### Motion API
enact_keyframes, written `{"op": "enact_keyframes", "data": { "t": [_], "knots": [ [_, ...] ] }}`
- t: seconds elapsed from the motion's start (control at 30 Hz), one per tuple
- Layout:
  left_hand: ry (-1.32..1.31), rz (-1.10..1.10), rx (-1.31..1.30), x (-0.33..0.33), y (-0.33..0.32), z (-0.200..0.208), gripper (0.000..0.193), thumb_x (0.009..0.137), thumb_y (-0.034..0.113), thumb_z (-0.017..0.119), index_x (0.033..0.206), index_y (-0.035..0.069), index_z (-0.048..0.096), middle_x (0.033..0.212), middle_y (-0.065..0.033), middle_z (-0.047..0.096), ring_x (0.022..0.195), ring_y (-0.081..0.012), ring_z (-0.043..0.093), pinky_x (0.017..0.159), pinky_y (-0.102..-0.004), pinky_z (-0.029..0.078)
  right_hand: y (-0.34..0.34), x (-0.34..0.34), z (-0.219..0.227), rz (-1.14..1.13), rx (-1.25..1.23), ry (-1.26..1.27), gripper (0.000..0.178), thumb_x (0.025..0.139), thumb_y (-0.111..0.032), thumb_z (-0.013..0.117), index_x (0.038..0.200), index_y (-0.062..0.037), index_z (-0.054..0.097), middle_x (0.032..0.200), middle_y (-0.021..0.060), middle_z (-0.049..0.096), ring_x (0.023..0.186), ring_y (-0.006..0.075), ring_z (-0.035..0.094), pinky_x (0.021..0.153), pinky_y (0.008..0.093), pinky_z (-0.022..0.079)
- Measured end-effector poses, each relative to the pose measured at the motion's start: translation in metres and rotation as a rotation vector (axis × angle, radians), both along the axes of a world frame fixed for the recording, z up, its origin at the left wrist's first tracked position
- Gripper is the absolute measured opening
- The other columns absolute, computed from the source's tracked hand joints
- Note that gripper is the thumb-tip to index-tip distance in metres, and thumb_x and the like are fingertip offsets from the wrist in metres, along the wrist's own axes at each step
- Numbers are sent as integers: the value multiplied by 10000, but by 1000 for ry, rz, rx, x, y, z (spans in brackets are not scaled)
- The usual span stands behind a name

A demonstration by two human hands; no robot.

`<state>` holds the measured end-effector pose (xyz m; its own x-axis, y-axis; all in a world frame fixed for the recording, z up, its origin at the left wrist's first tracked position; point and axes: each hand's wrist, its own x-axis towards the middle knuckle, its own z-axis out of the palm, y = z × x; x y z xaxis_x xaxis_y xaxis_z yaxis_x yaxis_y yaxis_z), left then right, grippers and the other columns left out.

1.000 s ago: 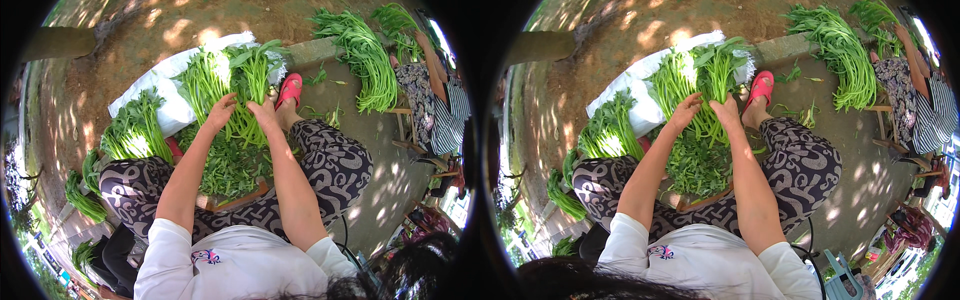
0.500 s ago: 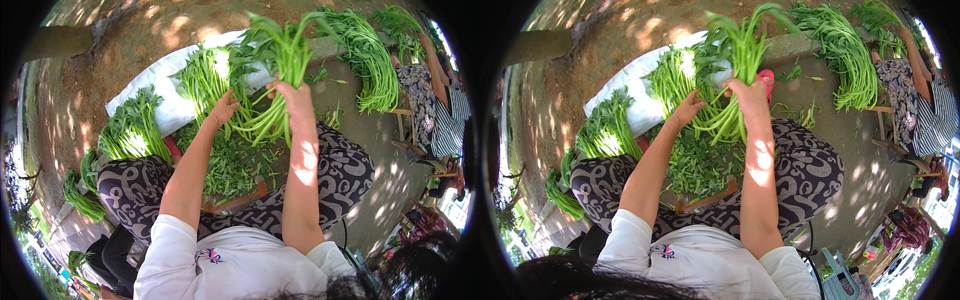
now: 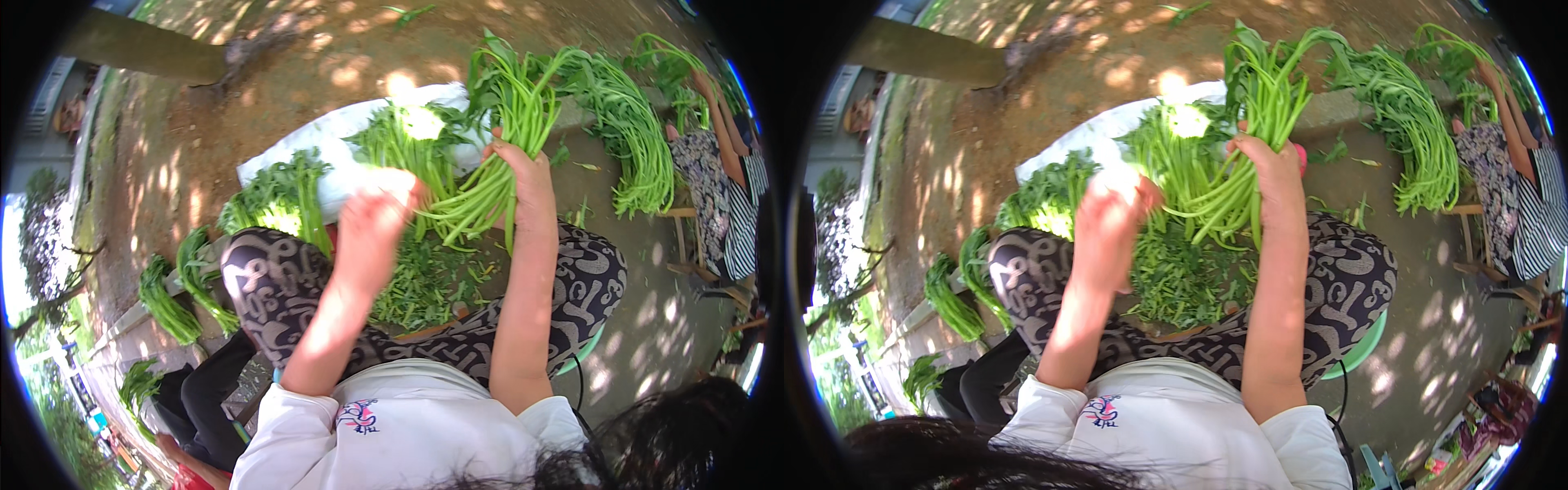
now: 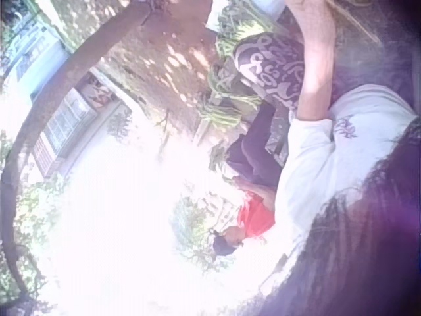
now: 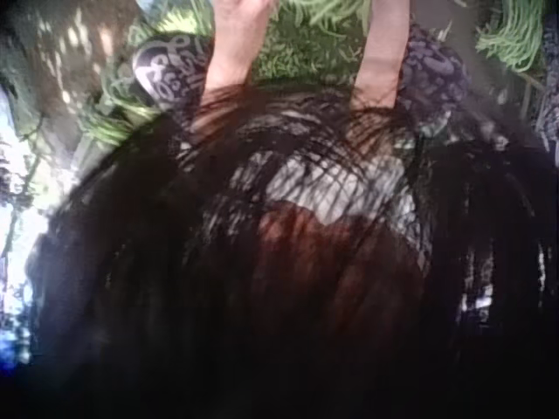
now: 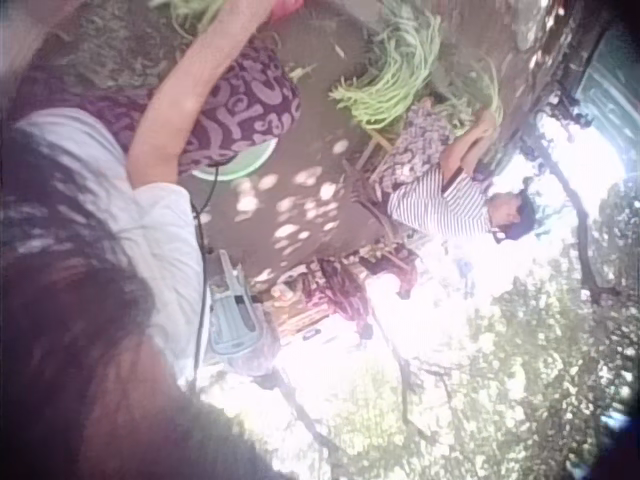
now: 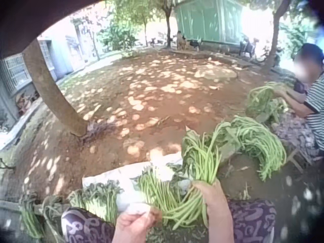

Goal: The person picks through bundles of leafy green vegetables by hand, removing stems and placing the cleaned pieces into a container while seated in an outdoor area.

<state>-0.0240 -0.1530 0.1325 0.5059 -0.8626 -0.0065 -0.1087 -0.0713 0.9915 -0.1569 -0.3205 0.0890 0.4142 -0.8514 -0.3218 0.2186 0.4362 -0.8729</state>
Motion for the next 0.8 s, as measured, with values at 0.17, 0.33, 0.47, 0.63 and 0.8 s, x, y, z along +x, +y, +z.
{"op": "enact_keyframes", "data": {
  "t": [0.17,0.33,0.47,0.63,0.8],
  "knots": [
    [1132,-853,-511,-95,71,122,118,922,59,529,982,-6,607,979,-162,609,943,-262,586,805,-344,471,29,10,26,84,67,-149,289,784,-79,646,1051,13,584,749,99,633,638,162,610,546,273,495],
    [1379,-1145,-654,-147,107,134,162,918,12,505,1068,-18,558,1084,-126,568,1000,-215,567,864,-327,451,55,16,43,132,171,-244,250,809,-64,628,1044,9,582,768,99,637,649,183,615,557,299,516],
    [1214,-1257,-688,-139,127,148,147,917,20,510,1049,-13,565,1060,-130,577,983,-222,572,850,-328,455,70,26,44,251,31,-234,258,789,-92,634,1023,5,581,774,96,634,645,173,609,561,288,514],
    [1107,-1318,-699,-139,149,156,130,916,31,516,1026,-8,574,1031,-135,588,962,-231,577,832,-331,459,96,44,56,340,47,-229,185,785,-103,635,933,3,604,738,96,637,598,170,606,552,294,507],
    [989,-1350,-681,-134,163,162,115,915,42,521,1002,-3,583,1002,-140,599,941,-240,583,815,-333,464,122,71,59,371,-48,-172,332,778,-118,643,1080,6,583,786,89,634,682,168,609,613,275,501]
  ]
}}
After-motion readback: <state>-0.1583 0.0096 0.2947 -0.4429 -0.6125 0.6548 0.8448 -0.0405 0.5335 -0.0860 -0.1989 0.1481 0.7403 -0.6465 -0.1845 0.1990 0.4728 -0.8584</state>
